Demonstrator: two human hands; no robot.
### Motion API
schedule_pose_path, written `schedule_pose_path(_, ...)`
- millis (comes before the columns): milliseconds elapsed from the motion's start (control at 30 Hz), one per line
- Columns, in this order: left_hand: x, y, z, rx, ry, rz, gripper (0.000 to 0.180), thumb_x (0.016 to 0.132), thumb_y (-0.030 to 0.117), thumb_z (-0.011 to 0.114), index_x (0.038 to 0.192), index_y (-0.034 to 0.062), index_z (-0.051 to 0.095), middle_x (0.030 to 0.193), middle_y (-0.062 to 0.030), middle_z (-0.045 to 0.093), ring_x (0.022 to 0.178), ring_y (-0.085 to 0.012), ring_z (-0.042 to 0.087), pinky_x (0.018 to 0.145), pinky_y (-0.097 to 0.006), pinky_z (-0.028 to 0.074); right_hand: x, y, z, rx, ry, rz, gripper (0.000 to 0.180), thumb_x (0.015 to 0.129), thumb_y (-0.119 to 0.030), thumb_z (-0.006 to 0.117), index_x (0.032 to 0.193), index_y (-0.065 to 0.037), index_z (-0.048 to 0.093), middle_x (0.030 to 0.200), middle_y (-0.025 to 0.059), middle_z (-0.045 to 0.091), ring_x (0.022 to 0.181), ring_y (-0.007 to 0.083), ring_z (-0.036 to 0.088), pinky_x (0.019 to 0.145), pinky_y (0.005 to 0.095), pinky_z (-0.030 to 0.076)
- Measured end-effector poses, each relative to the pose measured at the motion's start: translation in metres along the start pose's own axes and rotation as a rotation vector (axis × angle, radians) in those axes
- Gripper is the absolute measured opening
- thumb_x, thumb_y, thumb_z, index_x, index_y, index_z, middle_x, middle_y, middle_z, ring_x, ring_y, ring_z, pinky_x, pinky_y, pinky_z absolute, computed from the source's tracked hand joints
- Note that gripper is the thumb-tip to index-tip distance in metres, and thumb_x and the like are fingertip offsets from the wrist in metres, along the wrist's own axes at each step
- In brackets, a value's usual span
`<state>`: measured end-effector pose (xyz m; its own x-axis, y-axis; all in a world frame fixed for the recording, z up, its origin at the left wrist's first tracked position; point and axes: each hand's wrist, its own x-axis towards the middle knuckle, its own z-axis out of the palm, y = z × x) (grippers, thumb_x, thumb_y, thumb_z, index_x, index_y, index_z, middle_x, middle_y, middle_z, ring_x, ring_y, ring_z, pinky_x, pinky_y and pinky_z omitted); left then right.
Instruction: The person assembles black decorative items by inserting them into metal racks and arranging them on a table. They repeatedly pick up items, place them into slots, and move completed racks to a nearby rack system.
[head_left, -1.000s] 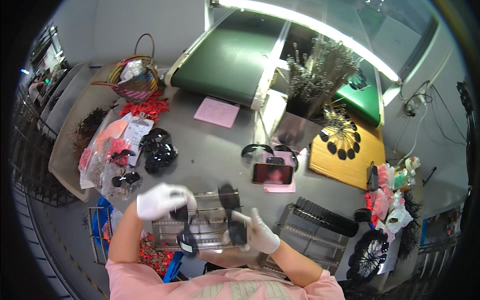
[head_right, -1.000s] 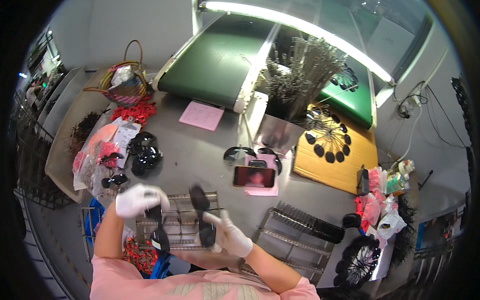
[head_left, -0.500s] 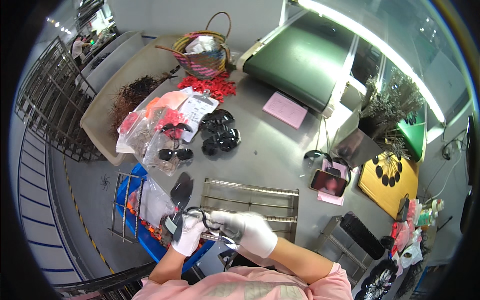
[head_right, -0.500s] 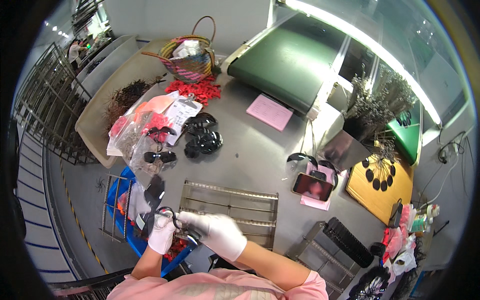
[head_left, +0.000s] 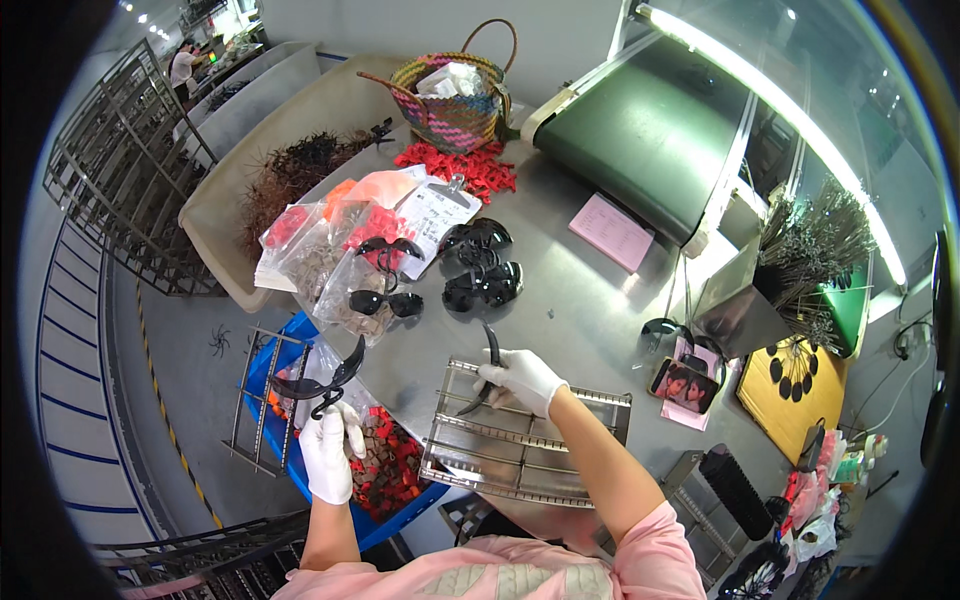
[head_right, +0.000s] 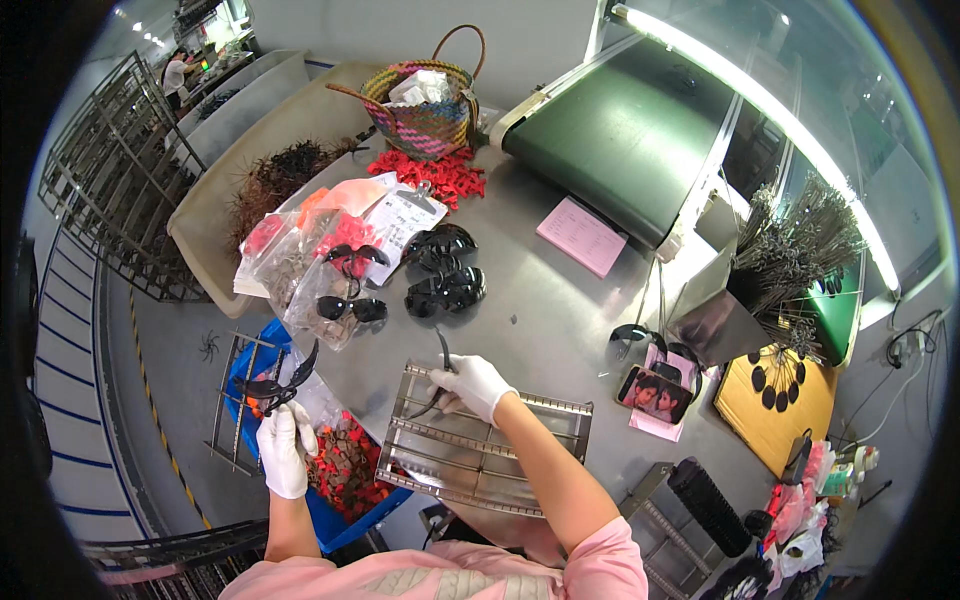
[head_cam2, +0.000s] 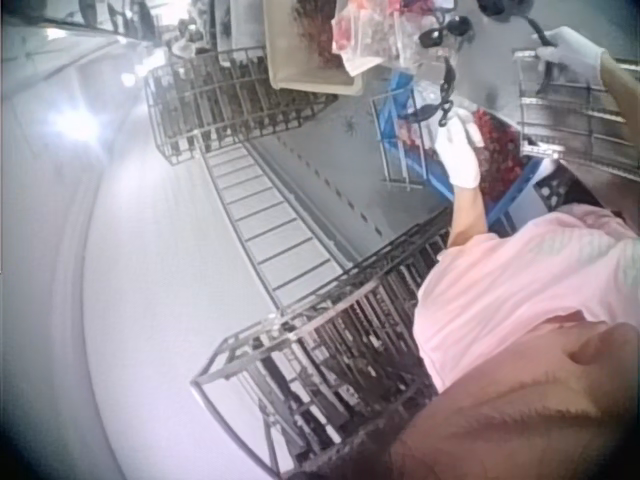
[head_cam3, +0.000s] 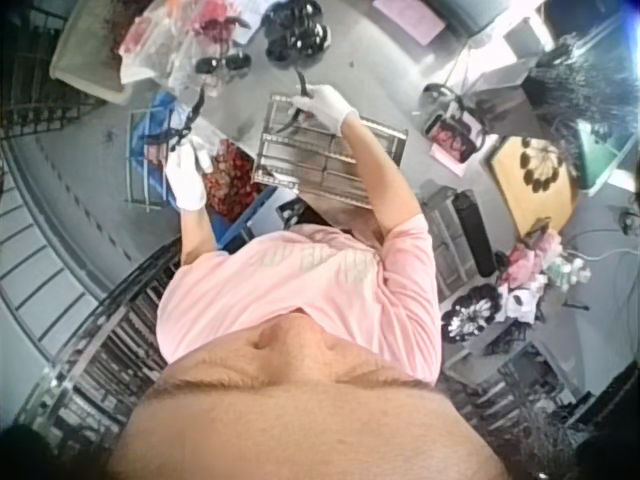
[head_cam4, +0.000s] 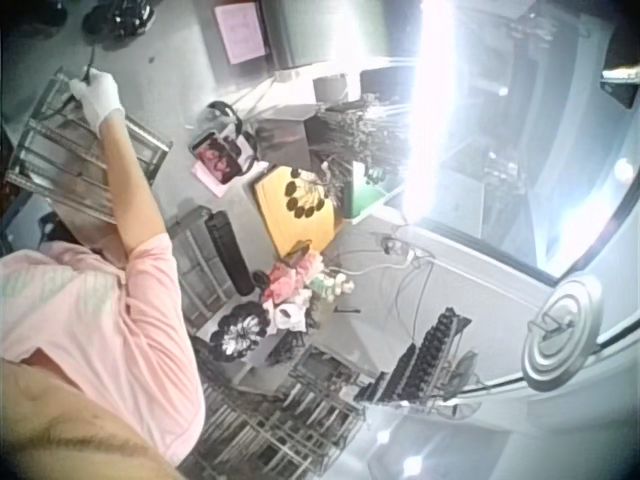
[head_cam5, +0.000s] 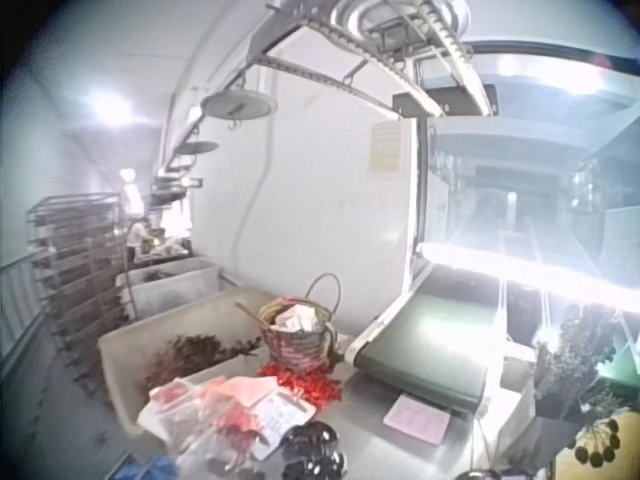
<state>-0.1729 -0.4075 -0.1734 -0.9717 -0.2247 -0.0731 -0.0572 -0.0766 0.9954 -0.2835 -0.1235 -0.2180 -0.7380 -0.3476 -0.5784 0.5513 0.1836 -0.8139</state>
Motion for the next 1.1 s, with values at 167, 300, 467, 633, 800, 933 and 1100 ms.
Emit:
schedule_pose_path(167, 0.007, 0.0, 0.005, 0.017, -0.084, 0.026, 0.031, 0.106, 0.03, 0.056, 0.093, 0.0029, 0.062, 0.066, -0.0013, 0.056, 0.054, -0.0079, 0.05, 0.051, -0.022, 0.038, 0.008, -0.032, 0.006, -0.232, -0.078, 0.059, 0.032, 0.099, -0.023, 0.063, 0.106, 0.008, 0.066, 0.093, 0.0159, 0.075, 0.078, 0.0213, 0.075, 0.069, 0.0324, 0.062)
schedule_pose_path(300, 0.01, 0.007, 0.013, 0.055, -0.077, 0.025, 0.034, 0.105, 0.034, 0.058, 0.093, 0.0023, 0.062, 0.064, -0.0012, 0.054, 0.053, -0.0091, 0.05, 0.05, -0.024, 0.039, 0.017, -0.029, 0.0, -0.535, -0.025, -0.05, 0.036, 0.1, -0.027, 0.063, 0.105, 0.009, 0.062, 0.083, 0.0156, 0.075, 0.074, 0.0244, 0.077, 0.067, 0.0331, 0.063)
schedule_pose_path(467, 0.01, 0.008, 0.021, 0.067, -0.111, 0.054, 0.031, 0.104, 0.031, 0.061, 0.093, 0.002, 0.062, 0.065, -0.0019, 0.056, 0.052, -0.009, 0.05, 0.05, -0.024, 0.039, 0.024, -0.018, 0.002, -0.569, -0.007, -0.026, 0.042, 0.099, -0.034, 0.065, 0.105, 0.008, 0.064, 0.08, 0.0161, 0.075, 0.072, 0.024, 0.077, 0.065, 0.035, 0.062)
schedule_pose_path(633, 0.005, 0.018, 0.016, 0.164, -0.174, -0.01, 0.025, 0.102, 0.025, 0.065, 0.093, 0.0018, 0.063, 0.066, -0.0029, 0.059, 0.052, -0.0077, 0.051, 0.05, -0.022, 0.038, 0.023, -0.034, 0.004, -1.017, -0.097, -0.031, 0.054, 0.092, -0.043, 0.067, 0.124, 0.0, 0.067, 0.098, 0.0211, 0.072, 0.092, 0.0396, 0.07, 0.08, 0.0459, 0.057)
schedule_pose_path(800, 0.008, 0.031, 0.01, -0.062, -0.679, 0.069, 0.024, 0.095, 0.018, 0.071, 0.102, -0.0049, 0.069, 0.079, -0.015, 0.074, 0.054, -0.0093, 0.06, 0.045, -0.024, 0.042, -0.037, -0.035, -0.008, -0.251, -0.113, -0.028, 0.06, 0.097, -0.05, 0.061, 0.132, -0.001, 0.063, 0.097, 0.0144, 0.074, 0.083, 0.0231, 0.07, 0.073, 0.0368, 0.057)
schedule_pose_path(933, 0.013, 0.012, 0.025, 0.059, -0.578, -0.203, 0.017, 0.093, 0.01, 0.068, 0.099, -0.0047, 0.073, 0.068, -0.0038, 0.063, 0.053, -0.0081, 0.051, 0.049, -0.024, 0.039, -0.094, -0.035, 0.027, 0.01, -0.372, -0.351, 0.05, 0.102, -0.042, 0.06, 0.139, -0.01, 0.061, 0.098, 0.0063, 0.074, 0.074, 0.0085, 0.061, 0.069, 0.0286, 0.053)
schedule_pose_path(1100, 0.014, 0.019, 0.05, 0.054, -0.391, -0.107, 0.027, 0.105, 0.029, 0.059, 0.098, 0.002, 0.057, 0.075, -0.0033, 0.059, 0.05, -0.0084, 0.051, 0.046, -0.023, 0.039, -0.114, -0.022, 0.021, -0.821, 0.234, -0.951, 0.045, 0.072, 0.0, 0.072, 0.115, -0.015, 0.071, 0.089, 0.0082, 0.07, 0.081, 0.0325, 0.066, 0.073, 0.0392, 0.054)
